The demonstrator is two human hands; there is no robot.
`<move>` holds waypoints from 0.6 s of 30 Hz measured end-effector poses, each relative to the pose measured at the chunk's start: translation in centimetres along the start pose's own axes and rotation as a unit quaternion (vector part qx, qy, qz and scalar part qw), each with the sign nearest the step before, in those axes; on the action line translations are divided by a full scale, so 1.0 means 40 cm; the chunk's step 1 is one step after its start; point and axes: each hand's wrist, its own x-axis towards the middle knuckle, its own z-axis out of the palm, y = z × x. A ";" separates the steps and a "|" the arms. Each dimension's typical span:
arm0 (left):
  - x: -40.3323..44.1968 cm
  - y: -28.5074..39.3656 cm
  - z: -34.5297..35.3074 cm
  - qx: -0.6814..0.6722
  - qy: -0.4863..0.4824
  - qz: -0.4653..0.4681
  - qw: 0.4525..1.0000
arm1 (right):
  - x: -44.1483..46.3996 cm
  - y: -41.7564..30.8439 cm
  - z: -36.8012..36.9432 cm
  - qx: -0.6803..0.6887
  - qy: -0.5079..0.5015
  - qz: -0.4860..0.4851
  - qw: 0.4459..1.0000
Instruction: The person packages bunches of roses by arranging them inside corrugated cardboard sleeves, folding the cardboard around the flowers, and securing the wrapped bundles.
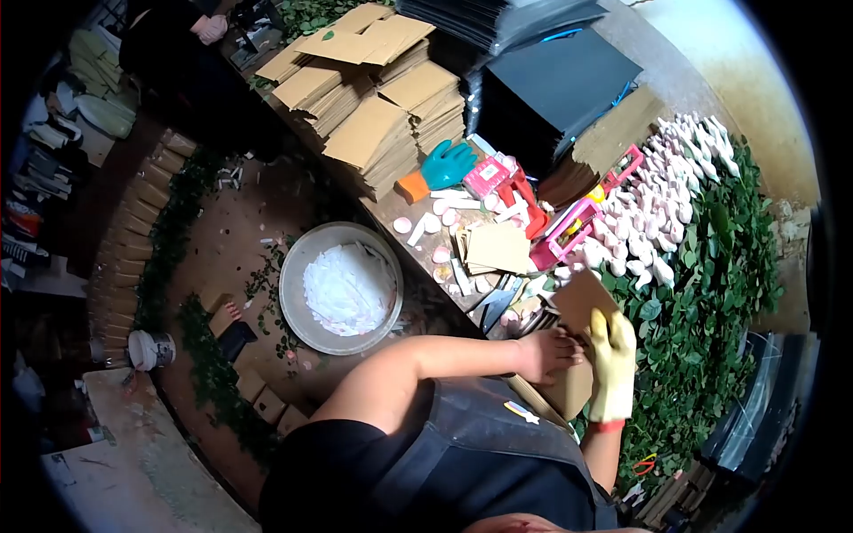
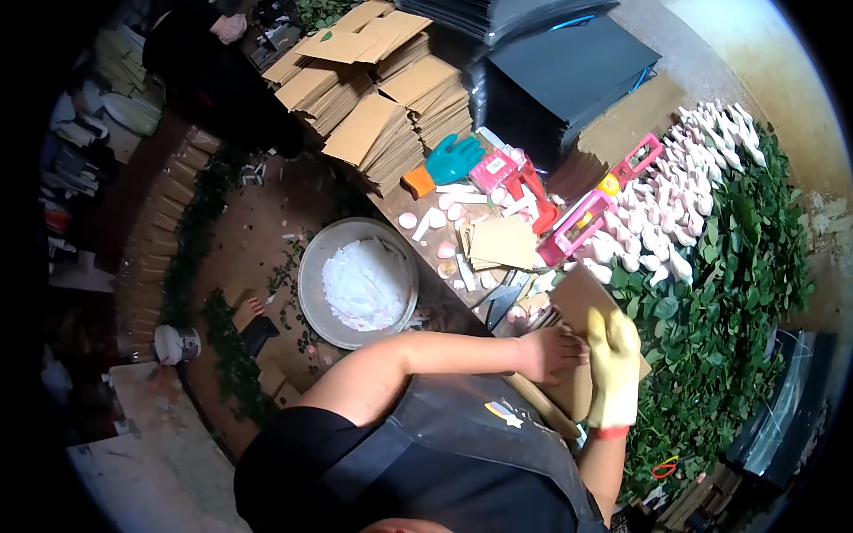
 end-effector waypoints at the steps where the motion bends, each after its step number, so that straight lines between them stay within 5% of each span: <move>1: -0.004 -0.012 0.037 -0.080 -0.008 -0.007 0.997 | -0.046 0.026 -0.027 0.037 -0.016 0.048 0.998; 2: 0.004 0.002 -0.002 -0.009 0.087 -0.006 0.996 | -0.089 0.047 -0.052 0.072 -0.029 0.100 0.992; 3: -0.001 -0.016 0.007 -0.255 0.130 0.009 0.958 | -0.132 0.094 -0.045 0.194 0.015 0.146 0.970; 5: 0.003 0.000 -0.081 -0.419 0.060 -0.071 0.903 | -0.176 0.200 -0.056 0.194 -0.029 0.217 0.956; 6: 0.019 0.028 -0.182 -0.336 -0.047 -0.148 0.929 | -0.215 0.308 -0.062 0.156 -0.067 0.216 0.962; 8: 0.008 -0.009 -0.048 -0.134 -0.047 -0.134 0.981 | -0.230 0.187 -0.056 0.305 -0.034 0.377 0.874; 10: 0.011 0.002 -0.076 -0.012 -0.037 -0.016 0.999 | -0.213 0.159 -0.070 0.275 -0.044 0.392 0.877; 16: 0.008 -0.002 -0.113 0.018 -0.094 0.006 0.995 | -0.187 0.225 -0.028 0.192 -0.084 0.317 0.925; 18: -0.017 -0.032 -0.146 0.011 -0.016 0.013 1.000 | -0.191 0.246 -0.016 0.138 -0.083 0.322 0.933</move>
